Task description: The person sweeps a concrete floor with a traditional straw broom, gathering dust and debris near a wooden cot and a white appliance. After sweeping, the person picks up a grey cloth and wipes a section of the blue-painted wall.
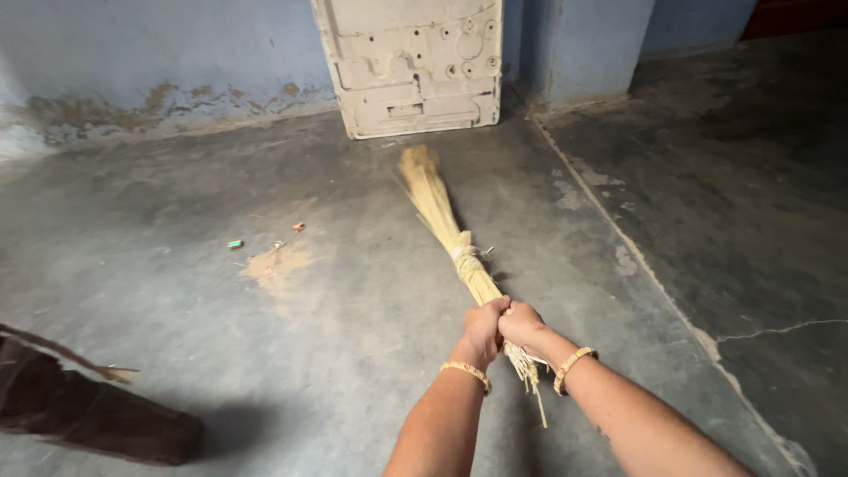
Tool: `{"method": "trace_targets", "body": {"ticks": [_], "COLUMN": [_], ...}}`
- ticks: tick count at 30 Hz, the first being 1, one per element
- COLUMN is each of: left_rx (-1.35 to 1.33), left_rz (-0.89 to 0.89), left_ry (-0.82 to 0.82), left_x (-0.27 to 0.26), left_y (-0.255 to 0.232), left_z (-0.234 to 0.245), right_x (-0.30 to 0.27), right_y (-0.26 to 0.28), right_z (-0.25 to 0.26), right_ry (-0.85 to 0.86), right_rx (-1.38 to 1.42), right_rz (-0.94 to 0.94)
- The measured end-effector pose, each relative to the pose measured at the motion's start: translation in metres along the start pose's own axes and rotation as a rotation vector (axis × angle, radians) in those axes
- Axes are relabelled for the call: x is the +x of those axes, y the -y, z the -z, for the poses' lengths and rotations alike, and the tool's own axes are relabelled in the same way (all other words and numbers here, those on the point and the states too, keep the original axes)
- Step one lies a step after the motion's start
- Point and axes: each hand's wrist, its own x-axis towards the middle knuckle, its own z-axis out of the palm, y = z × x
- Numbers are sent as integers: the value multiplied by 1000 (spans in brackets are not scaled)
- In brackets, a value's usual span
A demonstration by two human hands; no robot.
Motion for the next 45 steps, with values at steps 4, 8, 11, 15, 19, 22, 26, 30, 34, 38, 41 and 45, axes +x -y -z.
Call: {"method": "trace_targets", "body": {"ticks": [4,8,11,15,19,22,26,30,34,38,41,45], "left_rx": [-205,-239,-207,-206,-67,63,201,343,351,291,176,37], "left_rz": [-5,-85,-125,-211,-237,-225,-188,-123,-83,-32,-53,-45], "left_ry": [-44,-132,-225,-209,-149,-61,72,103,69,6,-23,-96], "left_x": [-1,-16,-35,-51,-48,-38,-23,-10,3,14,26,34], "left_y": [4,-2,-18,-41,-52,-59,-68,-78,-83,-82,-77,-67], "left_z": [19,34,36,32,32,35,38,38,40,55,69,88], "right_x": [0,-7,-21,-43,-57,-54,-33,7,27,31,30,28], "right_y": [3,15,30,55,61,57,41,27,21,30,41,51], "right_z": [-18,-33,-38,-37,-38,-43,-59,-70,-77,-86,-91,-98], "right_ry": [75,146,162,133,33,-54,-151,-149,-107,-19,-18,-3], "right_rx": [-113,-239,-307,-382,-307,-198,118,403,466,397,169,-106], "right_rz": [35,80,181,247,249,216,128,111,82,30,41,100]}}
